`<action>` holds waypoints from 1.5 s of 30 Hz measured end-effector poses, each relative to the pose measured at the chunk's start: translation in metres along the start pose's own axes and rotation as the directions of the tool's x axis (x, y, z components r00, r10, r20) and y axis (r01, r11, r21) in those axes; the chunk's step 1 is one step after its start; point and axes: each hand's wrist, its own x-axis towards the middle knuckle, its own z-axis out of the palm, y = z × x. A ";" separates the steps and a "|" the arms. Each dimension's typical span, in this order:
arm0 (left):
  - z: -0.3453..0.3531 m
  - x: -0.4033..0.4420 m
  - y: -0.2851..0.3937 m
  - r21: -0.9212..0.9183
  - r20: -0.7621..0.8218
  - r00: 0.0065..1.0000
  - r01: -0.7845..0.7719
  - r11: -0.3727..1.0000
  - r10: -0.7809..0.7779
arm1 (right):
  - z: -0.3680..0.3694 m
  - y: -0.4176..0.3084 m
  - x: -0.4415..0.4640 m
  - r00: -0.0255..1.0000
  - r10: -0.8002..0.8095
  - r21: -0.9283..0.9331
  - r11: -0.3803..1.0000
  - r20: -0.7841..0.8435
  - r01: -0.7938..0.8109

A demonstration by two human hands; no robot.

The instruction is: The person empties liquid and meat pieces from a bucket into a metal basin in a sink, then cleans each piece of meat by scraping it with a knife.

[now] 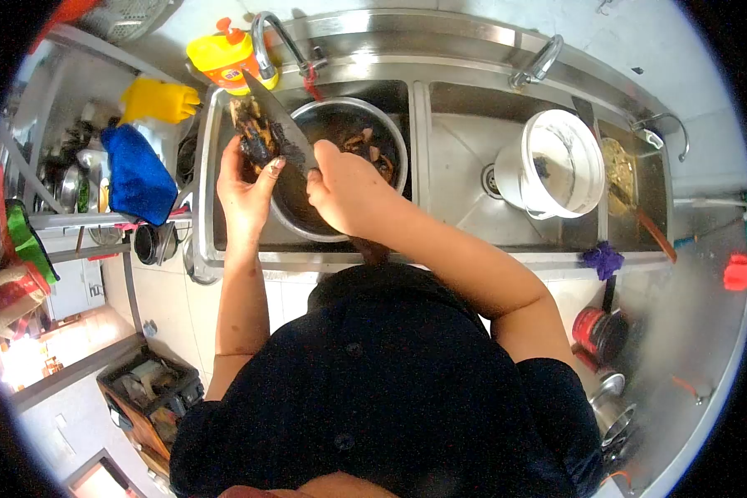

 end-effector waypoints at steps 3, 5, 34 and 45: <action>-0.005 -0.001 0.003 0.161 0.086 0.996 0.002 0.987 -0.016 | -0.013 0.008 0.000 0.994 -0.112 -0.157 0.982 -0.019 0.108; -0.010 -0.006 0.002 0.367 0.163 0.986 -0.072 0.927 0.012 | -0.025 0.007 0.004 0.953 -0.290 -0.421 0.877 -0.083 0.230; -0.036 -0.024 -0.139 0.517 0.243 0.608 0.578 0.631 -0.756 | -0.018 0.104 0.005 0.974 0.216 -0.306 0.934 0.067 -0.186; 0.004 0.006 -0.303 0.964 0.080 0.641 0.146 0.224 -0.764 | 0.030 0.155 -0.006 0.819 0.553 -0.036 0.831 0.150 -0.555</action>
